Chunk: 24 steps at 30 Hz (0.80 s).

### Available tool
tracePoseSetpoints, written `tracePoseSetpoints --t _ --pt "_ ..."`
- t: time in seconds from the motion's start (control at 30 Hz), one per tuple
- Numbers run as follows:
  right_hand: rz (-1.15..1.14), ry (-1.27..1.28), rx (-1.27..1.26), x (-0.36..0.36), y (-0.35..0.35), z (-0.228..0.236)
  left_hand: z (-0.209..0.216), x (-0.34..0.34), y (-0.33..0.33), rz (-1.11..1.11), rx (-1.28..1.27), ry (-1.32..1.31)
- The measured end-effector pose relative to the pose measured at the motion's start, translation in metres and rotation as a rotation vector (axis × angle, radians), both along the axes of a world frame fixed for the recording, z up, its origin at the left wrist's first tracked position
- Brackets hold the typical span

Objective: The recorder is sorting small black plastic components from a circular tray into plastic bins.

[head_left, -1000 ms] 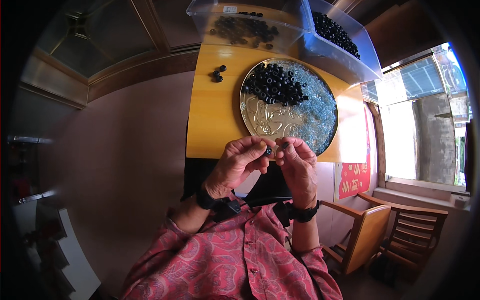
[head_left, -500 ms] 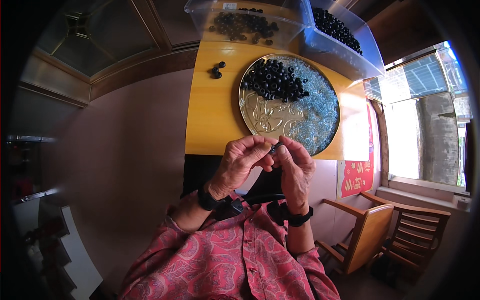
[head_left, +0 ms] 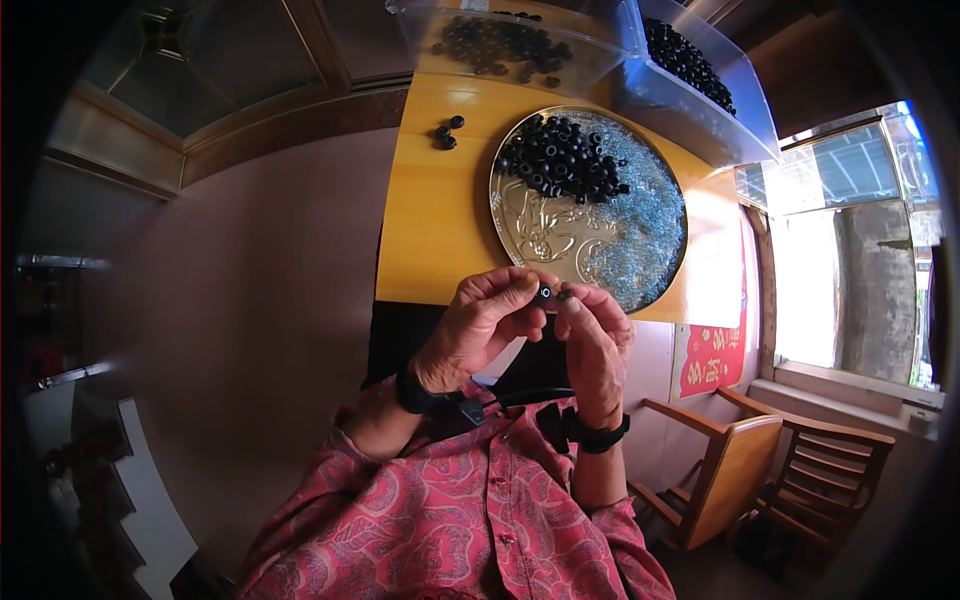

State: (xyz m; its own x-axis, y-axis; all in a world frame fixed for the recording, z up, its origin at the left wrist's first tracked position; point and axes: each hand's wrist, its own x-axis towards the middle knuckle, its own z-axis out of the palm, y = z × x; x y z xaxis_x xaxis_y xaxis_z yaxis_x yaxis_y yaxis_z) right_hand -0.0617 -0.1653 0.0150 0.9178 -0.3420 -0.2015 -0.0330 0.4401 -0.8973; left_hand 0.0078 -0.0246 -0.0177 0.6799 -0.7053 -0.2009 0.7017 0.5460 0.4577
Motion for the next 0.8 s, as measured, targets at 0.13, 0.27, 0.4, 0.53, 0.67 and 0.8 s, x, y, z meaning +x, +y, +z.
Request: tracePoseSetpoints --t 0.13,0.27,0.4,0.53,0.67,0.8 --pt "-0.015 -0.085 -0.016 0.0009 0.0046 -0.0027 0.0003 0.0004 0.0001 0.025 0.006 0.009" --pt "-0.018 -0.1 -0.049 0.0023 0.0071 -0.0036 0.0012 0.0018 0.0015 0.019 -0.002 0.001" --pt "-0.025 -0.108 -0.094 0.0031 0.0082 -0.0061 0.0025 0.0018 0.0007 0.017 0.003 -0.009" --pt "-0.024 -0.106 -0.117 0.0033 0.0088 -0.0075 0.0055 0.0018 0.0007 0.018 0.017 -0.026" --pt "-0.036 -0.122 -0.156 0.0029 0.0086 -0.0098 0.0011 0.0013 -0.0006 0.027 -0.008 -0.041" --pt "-0.038 -0.126 -0.156 0.0034 0.0092 -0.0097 0.0039 0.001 -0.0009 0.033 0.018 -0.061"
